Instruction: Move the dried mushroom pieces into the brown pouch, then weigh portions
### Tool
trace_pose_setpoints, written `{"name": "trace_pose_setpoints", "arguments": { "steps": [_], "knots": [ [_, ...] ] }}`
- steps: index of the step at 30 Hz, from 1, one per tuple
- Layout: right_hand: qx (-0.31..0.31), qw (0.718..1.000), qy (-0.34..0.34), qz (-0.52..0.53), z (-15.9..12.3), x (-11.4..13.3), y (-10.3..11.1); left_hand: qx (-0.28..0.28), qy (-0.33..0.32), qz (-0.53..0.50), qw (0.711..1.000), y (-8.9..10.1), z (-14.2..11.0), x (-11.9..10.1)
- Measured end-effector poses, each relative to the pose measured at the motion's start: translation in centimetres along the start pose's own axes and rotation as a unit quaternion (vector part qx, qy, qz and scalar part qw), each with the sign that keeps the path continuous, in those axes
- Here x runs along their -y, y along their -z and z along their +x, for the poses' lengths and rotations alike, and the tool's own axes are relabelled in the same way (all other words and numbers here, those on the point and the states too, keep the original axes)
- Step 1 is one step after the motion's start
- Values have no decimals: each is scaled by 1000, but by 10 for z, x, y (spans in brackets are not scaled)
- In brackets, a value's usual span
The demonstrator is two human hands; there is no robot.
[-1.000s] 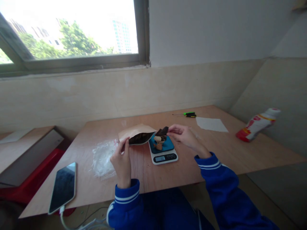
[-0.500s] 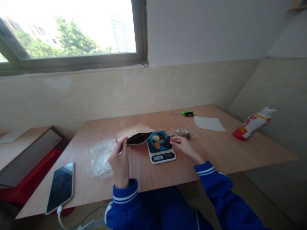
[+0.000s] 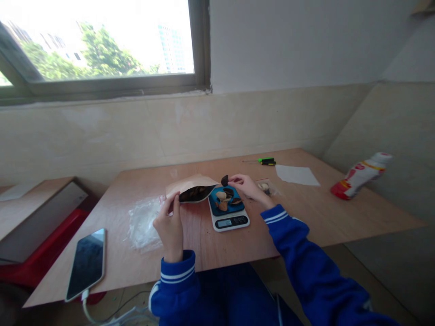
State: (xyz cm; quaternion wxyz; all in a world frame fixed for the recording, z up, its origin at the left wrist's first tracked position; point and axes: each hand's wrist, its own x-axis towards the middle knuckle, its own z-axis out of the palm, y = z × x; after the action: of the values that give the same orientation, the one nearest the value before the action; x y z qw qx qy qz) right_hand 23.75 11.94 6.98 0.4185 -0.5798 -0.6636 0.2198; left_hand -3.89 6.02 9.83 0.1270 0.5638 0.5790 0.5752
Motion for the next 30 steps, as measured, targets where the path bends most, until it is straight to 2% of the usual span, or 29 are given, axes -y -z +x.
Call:
{"name": "trace_pose_setpoints", "arguments": {
  "steps": [4, 8, 12, 15, 18, 21, 23, 25, 26, 27, 30],
  "knots": [
    [42, 992, 49, -106, 26, 13, -21, -3, 6, 1, 1000, 0, 5, 0],
    [99, 973, 96, -185, 33, 17, -37, -4, 5, 1, 1000, 1, 7, 1],
    [138, 957, 115, -227, 31, 19, -44, -6, -2, -8, 1000, 2, 7, 3],
    [147, 954, 118, -234, 31, 22, -41, -5, -2, -7, 1000, 3, 7, 4],
    [125, 959, 121, -225, 32, 30, -26, -7, -4, -4, 1000, 3, 8, 4],
    [52, 972, 113, -200, 29, 45, -4, -7, -5, -2, 1000, 3, 8, 4],
    [-20, 985, 108, -129, 23, 63, 10, -7, -5, 2, 1000, 2, 8, 4],
    [-55, 992, 115, -20, 15, 86, 20, -7, -7, 4, 1000, 0, 8, 4],
    [-38, 991, 124, 30, 11, 99, 22, -6, -8, 5, 1000, 0, 9, 3],
    [3, 989, 136, 66, 7, 112, 23, -5, -9, 5, 1000, -1, 9, 3],
    [201, 960, 179, 75, 0, 145, 15, -1, -11, 6, 1000, -1, 10, 1]
  ]
}}
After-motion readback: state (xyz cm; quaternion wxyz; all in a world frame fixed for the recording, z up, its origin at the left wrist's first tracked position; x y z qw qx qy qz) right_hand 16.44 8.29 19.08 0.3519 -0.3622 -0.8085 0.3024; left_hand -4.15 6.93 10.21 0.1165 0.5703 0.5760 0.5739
